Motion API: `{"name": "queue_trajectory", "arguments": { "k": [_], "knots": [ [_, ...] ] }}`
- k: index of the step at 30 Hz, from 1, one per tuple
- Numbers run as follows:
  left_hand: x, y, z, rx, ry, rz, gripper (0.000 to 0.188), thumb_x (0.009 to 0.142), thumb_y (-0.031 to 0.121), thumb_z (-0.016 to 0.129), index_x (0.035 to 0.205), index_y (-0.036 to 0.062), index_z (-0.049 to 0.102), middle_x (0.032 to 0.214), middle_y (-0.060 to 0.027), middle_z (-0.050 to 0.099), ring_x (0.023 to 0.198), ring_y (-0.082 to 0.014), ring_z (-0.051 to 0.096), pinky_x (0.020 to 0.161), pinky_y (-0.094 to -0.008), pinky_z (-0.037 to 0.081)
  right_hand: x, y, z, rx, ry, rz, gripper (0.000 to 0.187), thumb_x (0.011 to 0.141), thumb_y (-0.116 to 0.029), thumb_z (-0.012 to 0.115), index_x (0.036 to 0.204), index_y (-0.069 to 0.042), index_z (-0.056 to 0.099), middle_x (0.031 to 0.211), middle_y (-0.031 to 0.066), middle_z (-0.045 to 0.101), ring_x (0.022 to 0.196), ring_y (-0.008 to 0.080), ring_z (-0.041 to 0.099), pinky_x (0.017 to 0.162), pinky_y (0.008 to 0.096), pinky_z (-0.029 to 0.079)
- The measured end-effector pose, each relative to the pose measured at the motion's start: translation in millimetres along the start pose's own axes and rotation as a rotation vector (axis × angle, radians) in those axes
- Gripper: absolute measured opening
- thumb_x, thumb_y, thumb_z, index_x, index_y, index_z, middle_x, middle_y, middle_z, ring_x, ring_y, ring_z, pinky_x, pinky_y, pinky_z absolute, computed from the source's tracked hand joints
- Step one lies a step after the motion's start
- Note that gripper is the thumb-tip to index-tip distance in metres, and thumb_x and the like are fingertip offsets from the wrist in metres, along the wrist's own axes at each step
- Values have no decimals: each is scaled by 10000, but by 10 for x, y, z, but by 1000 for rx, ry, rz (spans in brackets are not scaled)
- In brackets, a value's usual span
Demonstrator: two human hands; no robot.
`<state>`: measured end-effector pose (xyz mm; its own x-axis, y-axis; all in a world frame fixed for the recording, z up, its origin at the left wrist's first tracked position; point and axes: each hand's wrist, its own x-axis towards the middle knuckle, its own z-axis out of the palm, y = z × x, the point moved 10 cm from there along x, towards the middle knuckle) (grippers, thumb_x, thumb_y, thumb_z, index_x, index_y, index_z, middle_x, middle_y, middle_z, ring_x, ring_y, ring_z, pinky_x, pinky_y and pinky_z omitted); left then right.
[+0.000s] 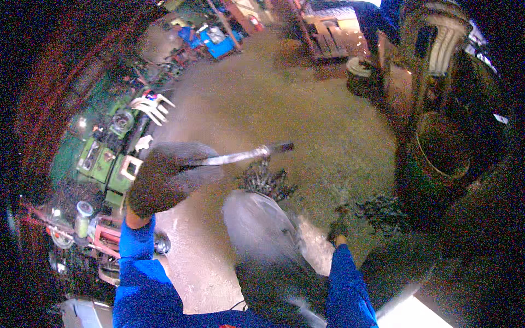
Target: The person sits on the floor and repeatedly dips metal rods into a bucket of liquid, then scrapes them with a tool to remove residue. The person handles the rods one at a time, occasionally inspecting them before returning them to the bucket or placing them on the floor.
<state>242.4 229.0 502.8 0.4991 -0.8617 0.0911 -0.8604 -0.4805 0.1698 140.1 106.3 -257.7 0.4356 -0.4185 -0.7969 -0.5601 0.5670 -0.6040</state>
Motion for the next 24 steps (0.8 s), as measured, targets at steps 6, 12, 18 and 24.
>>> {"name": "queue_trajectory", "arguments": {
  "k": [6, 12, 18, 24],
  "knots": [
    [37, 88, -45, -35, 4, 35, 193, 754, 192, 712, 838, 22, 677, 763, -117, 662, 665, -206, 641, 624, -307, 494, -158, -9, 107, 331, -38, -86, 214, 811, -292, 584, 705, -117, 521, 507, 50, 436, 390, 218, 456, 376, 377, 360],
    [-22, 140, -105, 17, 11, -38, 199, 745, 213, 720, 798, 24, 688, 728, -121, 665, 634, -198, 642, 603, -302, 491, -467, -73, 309, 296, -61, -9, 233, 800, -303, 585, 683, -124, 492, 501, 54, 431, 370, 216, 442, 361, 376, 343],
    [12, 89, -132, -23, 74, -121, 223, 753, 226, 709, 807, 10, 695, 705, -125, 664, 638, -190, 641, 597, -310, 484, -537, -252, 25, 252, 18, -6, 231, 807, -307, 582, 708, -105, 531, 509, 62, 450, 387, 229, 465, 360, 382, 369],
    [26, 64, -103, -19, 56, -116, 208, 758, 211, 698, 827, 14, 698, 730, -129, 667, 632, -192, 636, 597, -311, 481, -557, -287, 59, 140, 21, -39, 241, 824, -310, 569, 714, -98, 541, 505, 59, 464, 389, 227, 478, 364, 392, 388]
  ]
}}
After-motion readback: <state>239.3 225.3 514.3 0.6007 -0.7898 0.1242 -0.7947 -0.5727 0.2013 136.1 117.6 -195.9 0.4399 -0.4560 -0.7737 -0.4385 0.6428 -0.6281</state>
